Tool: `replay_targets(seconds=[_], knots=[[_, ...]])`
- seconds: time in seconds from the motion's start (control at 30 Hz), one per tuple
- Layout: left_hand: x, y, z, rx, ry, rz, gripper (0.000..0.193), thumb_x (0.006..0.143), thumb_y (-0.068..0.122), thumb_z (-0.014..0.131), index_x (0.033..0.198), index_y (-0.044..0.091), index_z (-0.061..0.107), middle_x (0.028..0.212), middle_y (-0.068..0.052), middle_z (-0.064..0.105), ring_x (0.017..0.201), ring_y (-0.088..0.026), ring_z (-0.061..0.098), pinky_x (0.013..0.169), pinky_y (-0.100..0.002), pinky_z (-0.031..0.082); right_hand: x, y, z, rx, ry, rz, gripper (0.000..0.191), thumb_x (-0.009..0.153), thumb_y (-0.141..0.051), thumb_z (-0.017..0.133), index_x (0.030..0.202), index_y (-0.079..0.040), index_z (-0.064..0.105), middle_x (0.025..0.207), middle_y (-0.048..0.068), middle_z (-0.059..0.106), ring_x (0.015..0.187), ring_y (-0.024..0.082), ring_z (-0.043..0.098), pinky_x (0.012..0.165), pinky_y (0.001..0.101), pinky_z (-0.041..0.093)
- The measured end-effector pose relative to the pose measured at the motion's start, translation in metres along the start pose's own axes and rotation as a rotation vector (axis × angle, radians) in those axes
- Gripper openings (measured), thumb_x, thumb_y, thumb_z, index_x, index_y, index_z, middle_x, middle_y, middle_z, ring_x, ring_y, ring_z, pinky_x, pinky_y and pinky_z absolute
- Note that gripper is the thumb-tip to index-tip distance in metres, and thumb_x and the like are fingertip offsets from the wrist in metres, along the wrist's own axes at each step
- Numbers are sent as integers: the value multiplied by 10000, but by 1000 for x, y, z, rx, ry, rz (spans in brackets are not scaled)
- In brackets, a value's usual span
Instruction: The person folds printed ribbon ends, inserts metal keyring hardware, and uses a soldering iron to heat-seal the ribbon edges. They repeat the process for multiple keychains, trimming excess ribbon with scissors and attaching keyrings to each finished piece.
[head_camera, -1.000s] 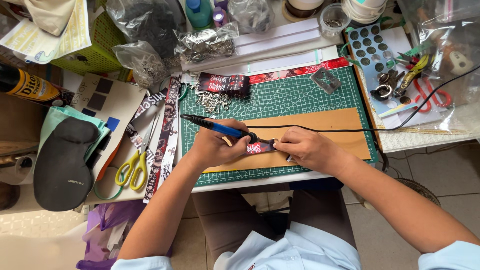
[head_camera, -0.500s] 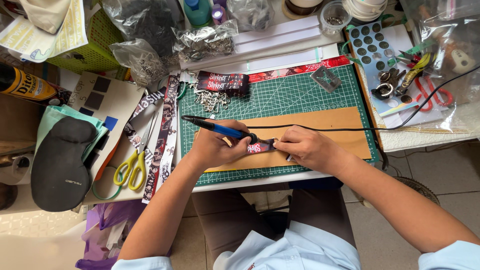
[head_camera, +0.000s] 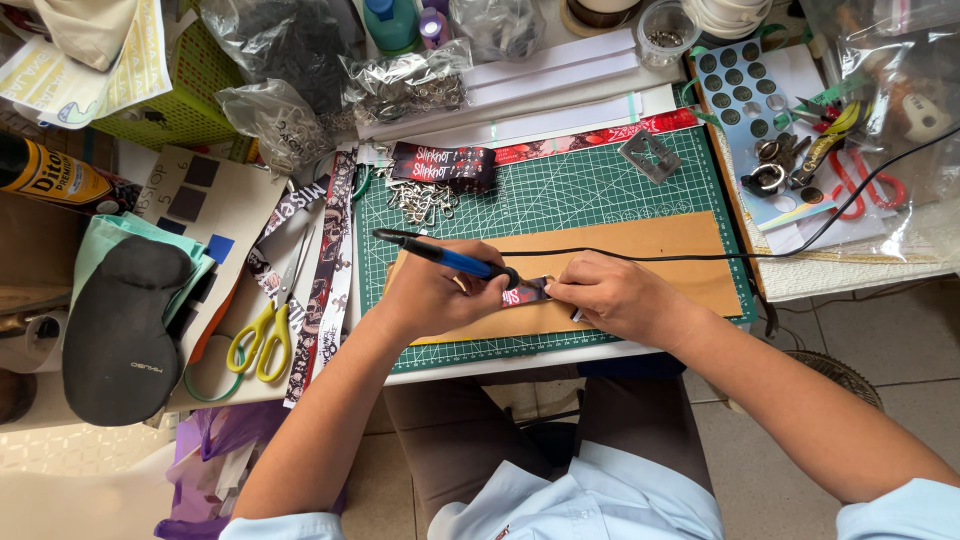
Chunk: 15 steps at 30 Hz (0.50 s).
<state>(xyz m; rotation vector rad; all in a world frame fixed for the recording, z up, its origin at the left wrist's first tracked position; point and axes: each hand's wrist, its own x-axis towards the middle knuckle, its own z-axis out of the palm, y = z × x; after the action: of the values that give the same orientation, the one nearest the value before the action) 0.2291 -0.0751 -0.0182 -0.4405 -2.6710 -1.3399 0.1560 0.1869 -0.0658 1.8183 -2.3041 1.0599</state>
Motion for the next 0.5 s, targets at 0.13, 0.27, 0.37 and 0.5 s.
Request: replay_targets(seconds=[0.13, 0.27, 0.37, 0.5], knots=[[4, 12, 2, -102, -61, -81, 152, 847, 153, 808, 904, 52, 709, 665, -19, 694, 558, -100, 641, 497, -244, 505, 1, -2, -2, -31, 18, 20, 421, 656, 40, 763, 1066, -38, 705, 921, 68, 656, 913, 271, 663, 793, 390, 551], [12, 23, 2, -19, -72, 1, 149, 829, 149, 804, 882, 44, 713, 648, -47, 691, 528, -143, 654, 501, -284, 509, 1, -3, -3, 12, 76, -1, 349, 714, 46, 752, 1050, -34, 700, 917, 68, 664, 899, 269, 670, 793, 382, 559], [19, 31, 2, 26, -98, 47, 165, 816, 162, 809, 859, 41, 705, 634, -73, 680, 530, -198, 663, 522, -316, 513, 1, -4, -3, 6, 78, 5, 319, 733, 44, 751, 1037, -37, 702, 906, 69, 663, 891, 269, 671, 791, 381, 560], [31, 41, 2, 77, -126, 116, 182, 798, 169, 798, 781, 40, 670, 626, -94, 647, 539, -266, 644, 535, -354, 507, 0, -3, -1, 1, 66, 20, 330, 720, 42, 748, 1038, -42, 712, 897, 68, 661, 875, 273, 667, 774, 377, 559]])
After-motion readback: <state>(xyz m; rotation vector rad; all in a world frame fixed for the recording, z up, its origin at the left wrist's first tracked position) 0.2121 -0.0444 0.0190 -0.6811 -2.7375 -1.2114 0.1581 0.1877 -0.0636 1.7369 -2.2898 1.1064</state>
